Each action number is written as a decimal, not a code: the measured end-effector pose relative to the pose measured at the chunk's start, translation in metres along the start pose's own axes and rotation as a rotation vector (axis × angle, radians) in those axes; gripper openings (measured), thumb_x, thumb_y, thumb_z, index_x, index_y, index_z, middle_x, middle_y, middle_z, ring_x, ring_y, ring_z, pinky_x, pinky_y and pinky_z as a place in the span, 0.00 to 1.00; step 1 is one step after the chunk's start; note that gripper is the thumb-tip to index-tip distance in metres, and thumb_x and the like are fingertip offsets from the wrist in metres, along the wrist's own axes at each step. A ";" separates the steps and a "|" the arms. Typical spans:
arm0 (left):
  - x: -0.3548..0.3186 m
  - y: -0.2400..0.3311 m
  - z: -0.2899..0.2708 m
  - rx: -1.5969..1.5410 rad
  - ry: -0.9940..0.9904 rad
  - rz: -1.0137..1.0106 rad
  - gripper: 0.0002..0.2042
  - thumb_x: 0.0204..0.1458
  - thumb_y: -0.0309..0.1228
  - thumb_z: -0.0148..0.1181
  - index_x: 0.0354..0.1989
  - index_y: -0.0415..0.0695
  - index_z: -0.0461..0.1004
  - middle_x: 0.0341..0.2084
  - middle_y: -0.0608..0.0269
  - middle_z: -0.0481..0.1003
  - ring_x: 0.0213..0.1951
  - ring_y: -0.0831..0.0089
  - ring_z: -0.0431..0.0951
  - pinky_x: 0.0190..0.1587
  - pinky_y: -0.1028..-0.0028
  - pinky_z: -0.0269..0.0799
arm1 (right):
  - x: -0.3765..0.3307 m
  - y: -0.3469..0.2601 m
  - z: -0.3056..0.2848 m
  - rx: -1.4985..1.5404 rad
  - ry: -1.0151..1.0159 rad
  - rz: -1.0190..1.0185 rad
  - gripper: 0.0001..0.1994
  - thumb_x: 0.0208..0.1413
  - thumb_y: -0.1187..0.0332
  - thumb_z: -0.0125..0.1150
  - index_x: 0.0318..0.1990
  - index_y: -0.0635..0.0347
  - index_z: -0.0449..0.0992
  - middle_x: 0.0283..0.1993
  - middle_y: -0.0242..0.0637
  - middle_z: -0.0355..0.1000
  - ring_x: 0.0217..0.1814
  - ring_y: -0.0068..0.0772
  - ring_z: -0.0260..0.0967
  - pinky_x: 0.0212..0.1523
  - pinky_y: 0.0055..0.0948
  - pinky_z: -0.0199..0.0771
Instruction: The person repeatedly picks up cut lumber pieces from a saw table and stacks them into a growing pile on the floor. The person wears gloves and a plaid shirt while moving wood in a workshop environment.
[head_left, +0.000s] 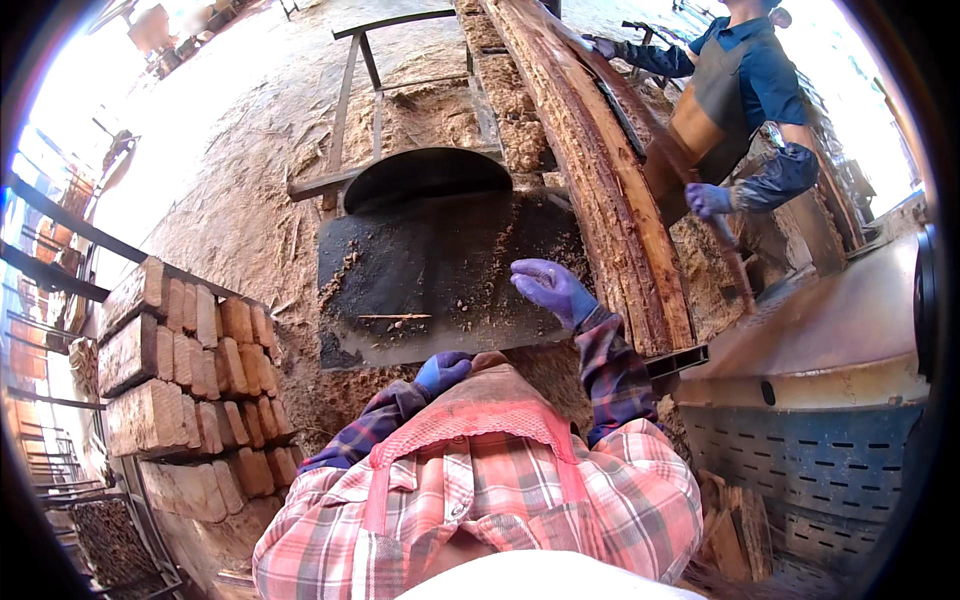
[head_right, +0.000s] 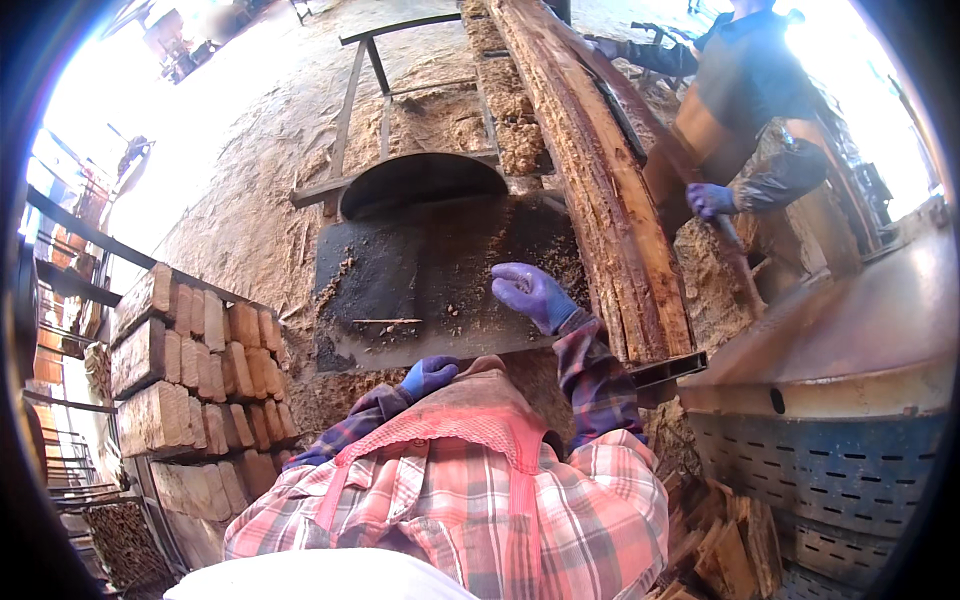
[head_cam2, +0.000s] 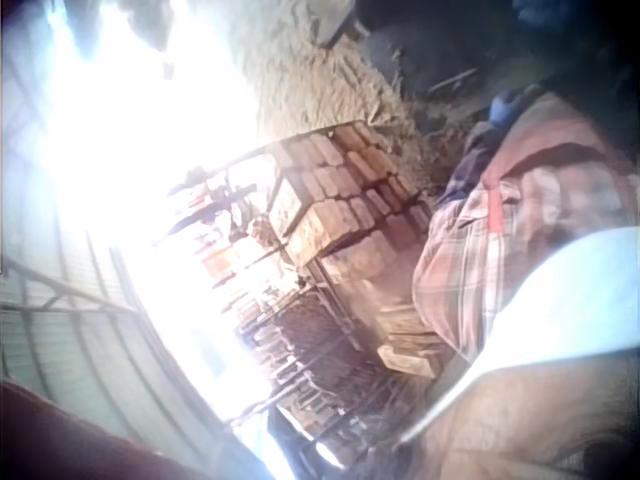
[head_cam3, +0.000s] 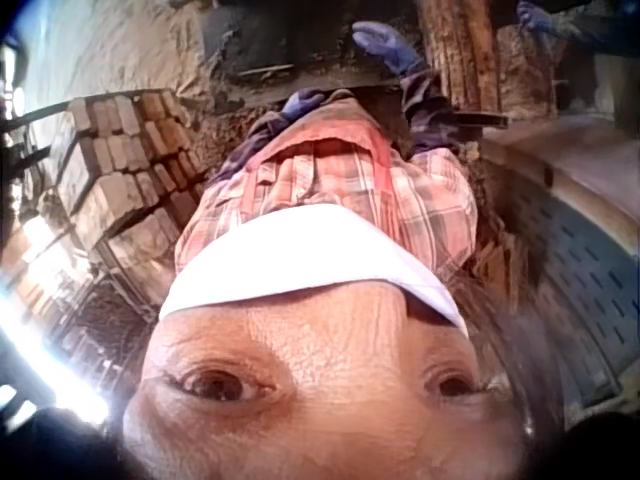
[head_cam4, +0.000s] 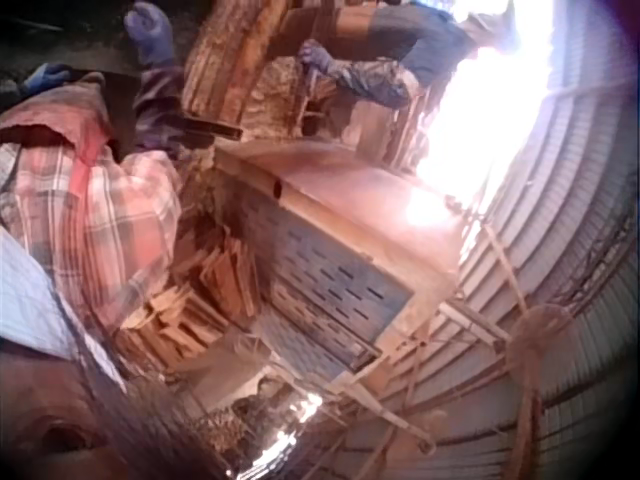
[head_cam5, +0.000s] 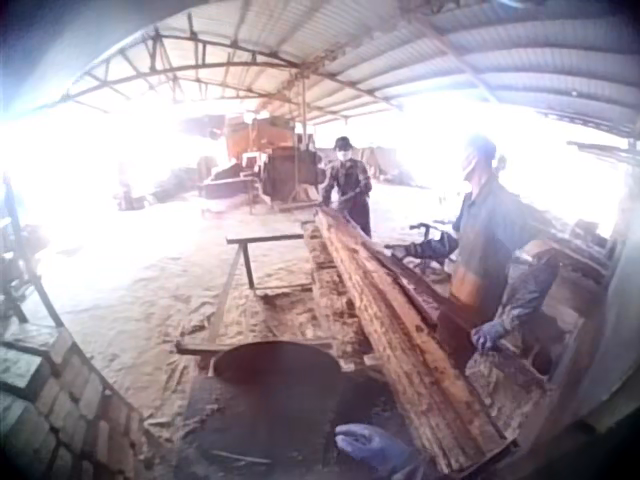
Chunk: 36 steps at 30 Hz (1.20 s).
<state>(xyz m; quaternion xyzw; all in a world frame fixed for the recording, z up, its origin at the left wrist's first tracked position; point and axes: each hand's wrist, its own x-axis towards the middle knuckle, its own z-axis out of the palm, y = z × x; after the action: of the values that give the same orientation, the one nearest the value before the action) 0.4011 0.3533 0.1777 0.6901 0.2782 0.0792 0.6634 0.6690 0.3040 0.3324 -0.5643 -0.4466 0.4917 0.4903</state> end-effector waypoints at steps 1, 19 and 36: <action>-0.004 -0.002 -0.004 0.007 -0.004 -0.024 0.18 0.49 0.41 0.49 0.37 0.36 0.73 0.30 0.56 0.74 0.34 0.69 0.72 0.40 0.70 0.66 | 0.001 0.001 0.011 -0.015 -0.009 -0.003 0.20 0.52 0.62 0.56 0.49 0.67 0.67 0.47 0.36 0.67 0.51 0.24 0.63 0.53 0.24 0.62; -0.064 -0.054 -0.047 0.054 -0.198 0.001 0.15 0.50 0.39 0.51 0.33 0.38 0.73 0.27 0.60 0.73 0.33 0.71 0.71 0.38 0.70 0.66 | -0.024 0.040 0.135 0.102 0.031 0.045 0.22 0.52 0.63 0.55 0.52 0.69 0.64 0.46 0.41 0.68 0.49 0.27 0.65 0.50 0.25 0.64; -0.085 -0.066 -0.065 0.058 -0.269 0.069 0.11 0.49 0.35 0.50 0.26 0.39 0.71 0.22 0.63 0.69 0.29 0.75 0.68 0.35 0.71 0.65 | -0.046 0.032 0.191 0.123 0.088 0.043 0.20 0.52 0.65 0.56 0.50 0.69 0.66 0.48 0.40 0.67 0.51 0.27 0.63 0.54 0.25 0.61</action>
<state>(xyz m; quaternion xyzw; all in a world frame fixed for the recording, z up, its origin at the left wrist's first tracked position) 0.2805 0.3657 0.1434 0.7227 0.1649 0.0006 0.6712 0.4744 0.2765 0.2989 -0.5637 -0.3813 0.5034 0.5324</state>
